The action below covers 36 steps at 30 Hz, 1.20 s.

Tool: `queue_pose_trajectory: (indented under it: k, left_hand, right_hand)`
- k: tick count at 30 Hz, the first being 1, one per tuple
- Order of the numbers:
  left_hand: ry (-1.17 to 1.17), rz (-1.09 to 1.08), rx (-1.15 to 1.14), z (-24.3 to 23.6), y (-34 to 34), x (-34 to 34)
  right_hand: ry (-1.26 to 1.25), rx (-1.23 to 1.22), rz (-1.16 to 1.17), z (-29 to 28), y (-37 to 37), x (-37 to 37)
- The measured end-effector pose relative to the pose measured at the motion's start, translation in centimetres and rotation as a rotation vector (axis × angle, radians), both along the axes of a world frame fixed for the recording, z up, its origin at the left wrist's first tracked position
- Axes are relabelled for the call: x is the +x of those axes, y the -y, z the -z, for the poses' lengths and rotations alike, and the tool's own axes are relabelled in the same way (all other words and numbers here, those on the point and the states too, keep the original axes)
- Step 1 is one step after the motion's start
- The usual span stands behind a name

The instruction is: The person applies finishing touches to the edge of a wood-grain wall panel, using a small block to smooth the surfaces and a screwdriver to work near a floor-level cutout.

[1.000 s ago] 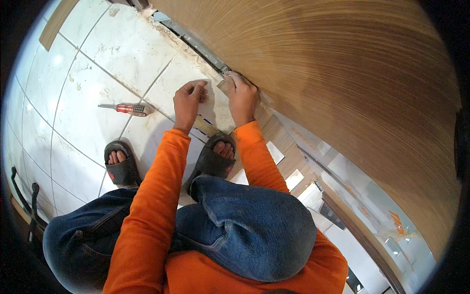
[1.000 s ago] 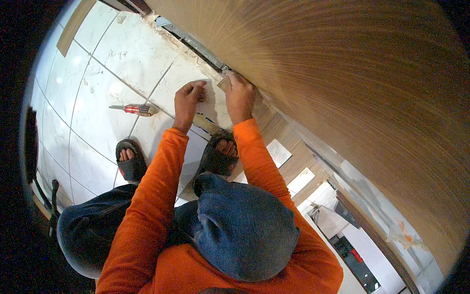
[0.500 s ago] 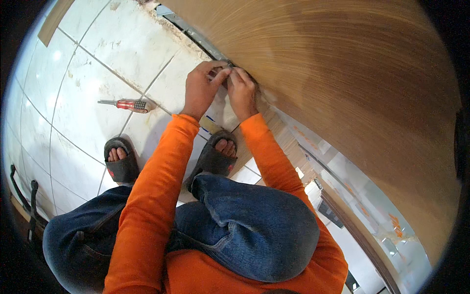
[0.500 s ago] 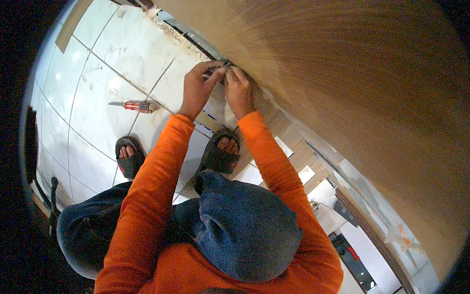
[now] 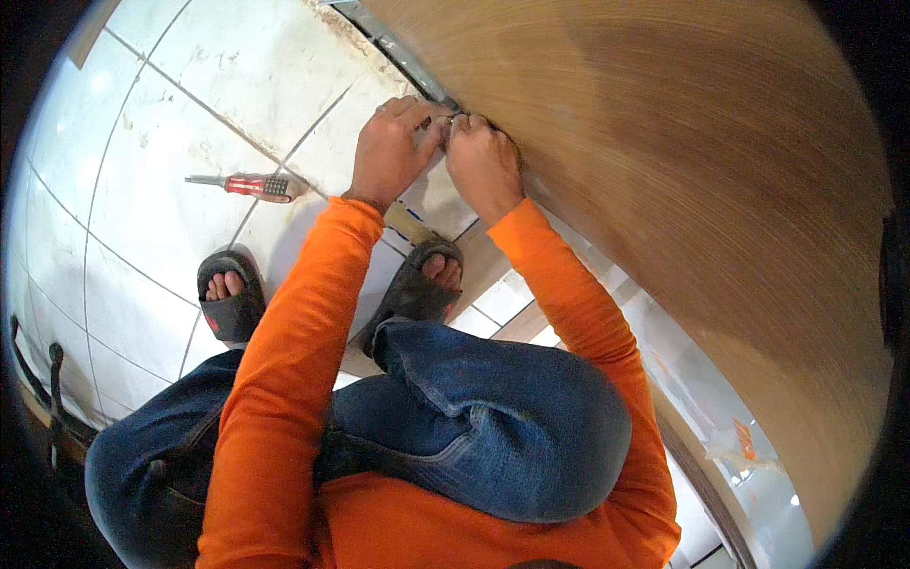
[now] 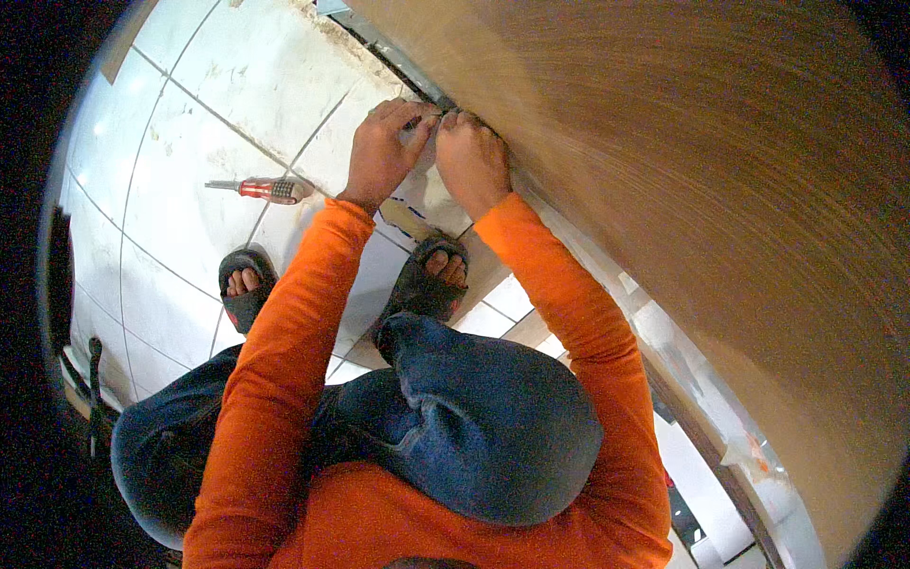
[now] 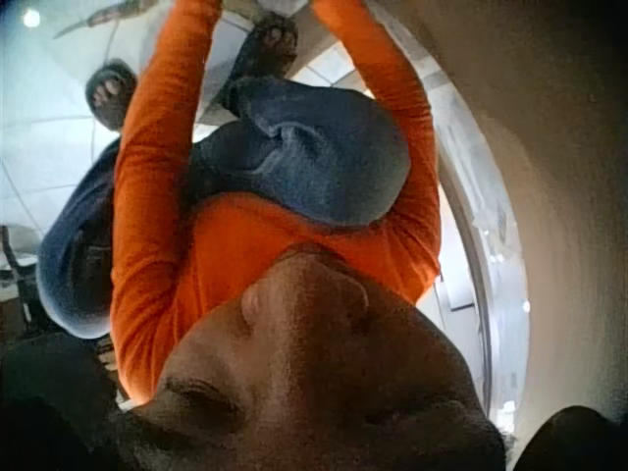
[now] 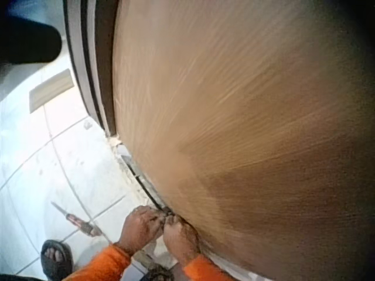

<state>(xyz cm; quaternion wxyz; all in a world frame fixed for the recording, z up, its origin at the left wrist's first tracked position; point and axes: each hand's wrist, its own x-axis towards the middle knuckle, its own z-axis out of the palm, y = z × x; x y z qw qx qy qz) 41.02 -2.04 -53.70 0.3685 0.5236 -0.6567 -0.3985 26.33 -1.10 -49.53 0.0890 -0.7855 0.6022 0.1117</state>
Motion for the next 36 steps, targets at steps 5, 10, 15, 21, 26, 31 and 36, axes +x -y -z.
queue_pose_trajectory:
  k: [5, 10, 15, 21, 26, 31, 36]
  left_hand:
    - [-0.190, -0.058, 0.041, 0.8, 0.0, -0.6]
    - [-0.118, -0.127, 0.164, 0.0, 0.5, -0.4]
    - [-0.146, -0.177, 0.234, -0.5, 0.4, 0.5]
    - [-0.227, -0.239, 0.272, 0.0, 0.4, 1.9]
    - [-0.306, -0.251, 0.295, 1.3, 0.9, 3.2]
    - [-0.183, -0.226, 0.100, -2.5, 1.9, 1.4]
    - [-0.266, -0.276, -0.358, -11.2, 4.7, -0.2]
  right_hand:
    - [-0.057, 0.149, -0.061, -1.5, 1.2, 1.5]
    - [-0.092, -0.009, -0.050, -0.3, 1.8, 1.6]
    - [-0.086, -0.010, 0.057, -1.1, 1.3, 1.3]
    - [0.023, -0.109, 0.090, -3.6, 0.2, 0.4]
    - [0.269, -0.148, 0.264, -7.6, -0.7, 1.5]
    - [0.254, -0.196, 0.302, -5.0, -4.5, -1.4]
    - [0.351, -0.335, 0.412, -5.0, -7.0, -2.7]
